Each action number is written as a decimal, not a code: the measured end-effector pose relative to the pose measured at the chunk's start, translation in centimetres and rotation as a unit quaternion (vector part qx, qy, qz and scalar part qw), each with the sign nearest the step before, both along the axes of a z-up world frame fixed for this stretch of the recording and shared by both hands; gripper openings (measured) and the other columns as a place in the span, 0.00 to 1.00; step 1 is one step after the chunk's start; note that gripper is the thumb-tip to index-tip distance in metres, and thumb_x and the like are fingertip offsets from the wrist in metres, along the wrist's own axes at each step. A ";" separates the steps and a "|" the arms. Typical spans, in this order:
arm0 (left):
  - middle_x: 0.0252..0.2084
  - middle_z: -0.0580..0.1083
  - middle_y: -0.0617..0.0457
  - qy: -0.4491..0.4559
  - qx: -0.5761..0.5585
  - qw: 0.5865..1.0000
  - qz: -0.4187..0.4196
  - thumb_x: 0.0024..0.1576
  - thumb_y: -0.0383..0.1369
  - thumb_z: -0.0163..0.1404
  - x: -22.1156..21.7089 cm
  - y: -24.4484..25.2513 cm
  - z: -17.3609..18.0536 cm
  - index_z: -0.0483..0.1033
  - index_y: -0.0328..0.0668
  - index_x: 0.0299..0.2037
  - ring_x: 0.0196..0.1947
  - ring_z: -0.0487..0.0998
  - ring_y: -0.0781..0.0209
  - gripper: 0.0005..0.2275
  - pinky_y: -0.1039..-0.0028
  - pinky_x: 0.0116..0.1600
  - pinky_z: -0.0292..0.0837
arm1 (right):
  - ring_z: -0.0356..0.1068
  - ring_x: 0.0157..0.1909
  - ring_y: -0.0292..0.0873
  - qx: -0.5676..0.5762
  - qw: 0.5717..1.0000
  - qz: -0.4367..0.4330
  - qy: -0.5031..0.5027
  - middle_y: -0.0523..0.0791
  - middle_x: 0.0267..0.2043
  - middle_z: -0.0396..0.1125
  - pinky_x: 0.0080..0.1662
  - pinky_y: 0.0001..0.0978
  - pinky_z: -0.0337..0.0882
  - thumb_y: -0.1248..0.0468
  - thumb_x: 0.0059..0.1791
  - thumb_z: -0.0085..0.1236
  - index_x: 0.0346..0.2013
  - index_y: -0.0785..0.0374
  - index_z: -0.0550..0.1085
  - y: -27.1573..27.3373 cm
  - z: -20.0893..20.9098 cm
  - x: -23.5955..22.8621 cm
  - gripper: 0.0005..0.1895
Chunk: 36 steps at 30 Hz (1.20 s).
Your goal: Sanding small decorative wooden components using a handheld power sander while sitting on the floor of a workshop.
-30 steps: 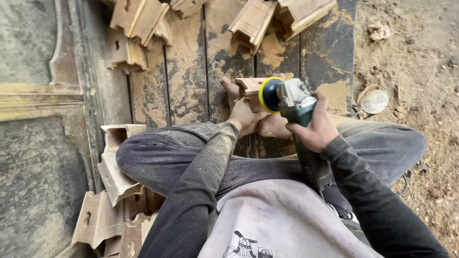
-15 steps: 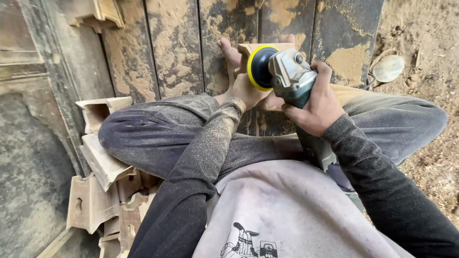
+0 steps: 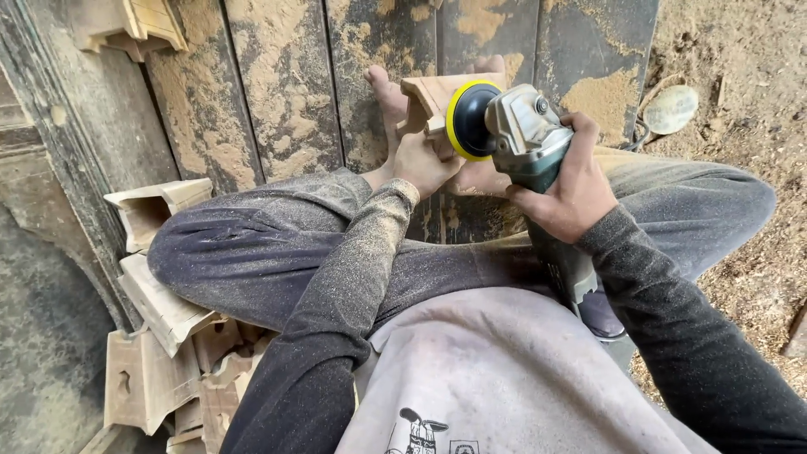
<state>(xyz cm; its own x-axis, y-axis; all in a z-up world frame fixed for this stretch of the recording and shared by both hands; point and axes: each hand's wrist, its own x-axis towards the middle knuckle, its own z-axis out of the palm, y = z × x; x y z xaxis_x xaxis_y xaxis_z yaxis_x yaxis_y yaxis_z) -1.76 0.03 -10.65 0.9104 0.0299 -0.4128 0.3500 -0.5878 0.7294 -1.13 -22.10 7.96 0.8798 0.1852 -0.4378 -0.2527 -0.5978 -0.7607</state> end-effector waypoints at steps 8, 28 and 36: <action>0.34 0.82 0.42 0.022 -0.087 0.996 0.026 0.41 0.38 0.66 0.9 0.9 4.0 0.80 0.43 0.40 0.42 0.85 0.43 0.17 0.56 0.43 0.81 | 0.71 0.46 0.78 -0.054 0.998 -0.030 0.017 0.65 0.47 0.65 0.52 0.73 0.68 0.62 0.43 0.69 0.65 0.56 0.46 -1.2 -1.2 -0.5 0.46; 0.43 0.83 0.42 0.115 -0.009 0.993 0.022 0.41 0.47 0.67 0.7 1.5 2.6 0.81 0.39 0.48 0.50 0.85 0.44 0.27 0.56 0.55 0.80 | 0.67 0.57 0.81 -0.104 0.987 -0.092 0.085 0.70 0.54 0.65 0.59 0.73 0.65 0.55 0.46 0.71 0.67 0.58 0.47 -5.5 -4.4 1.4 0.48; 0.72 0.66 0.38 0.067 -0.347 0.935 -0.028 0.51 0.52 0.59 0.3 3.4 7.3 0.55 0.34 0.74 0.72 0.67 0.41 0.45 0.53 0.76 0.61 | 0.65 0.58 0.56 -0.123 0.974 -0.188 0.025 0.58 0.60 0.61 0.59 0.47 0.66 0.56 0.40 0.73 0.65 0.69 0.52 -11.0 -4.0 -1.5 0.49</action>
<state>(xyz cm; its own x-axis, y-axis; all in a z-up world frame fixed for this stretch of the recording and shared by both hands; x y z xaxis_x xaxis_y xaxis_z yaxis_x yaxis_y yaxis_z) -1.43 3.41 -3.30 0.8409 -0.3333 -0.4263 0.4492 -0.0093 0.8934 -2.59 -33.06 3.97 0.8418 -0.2614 -0.4723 -0.5217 -0.6188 -0.5874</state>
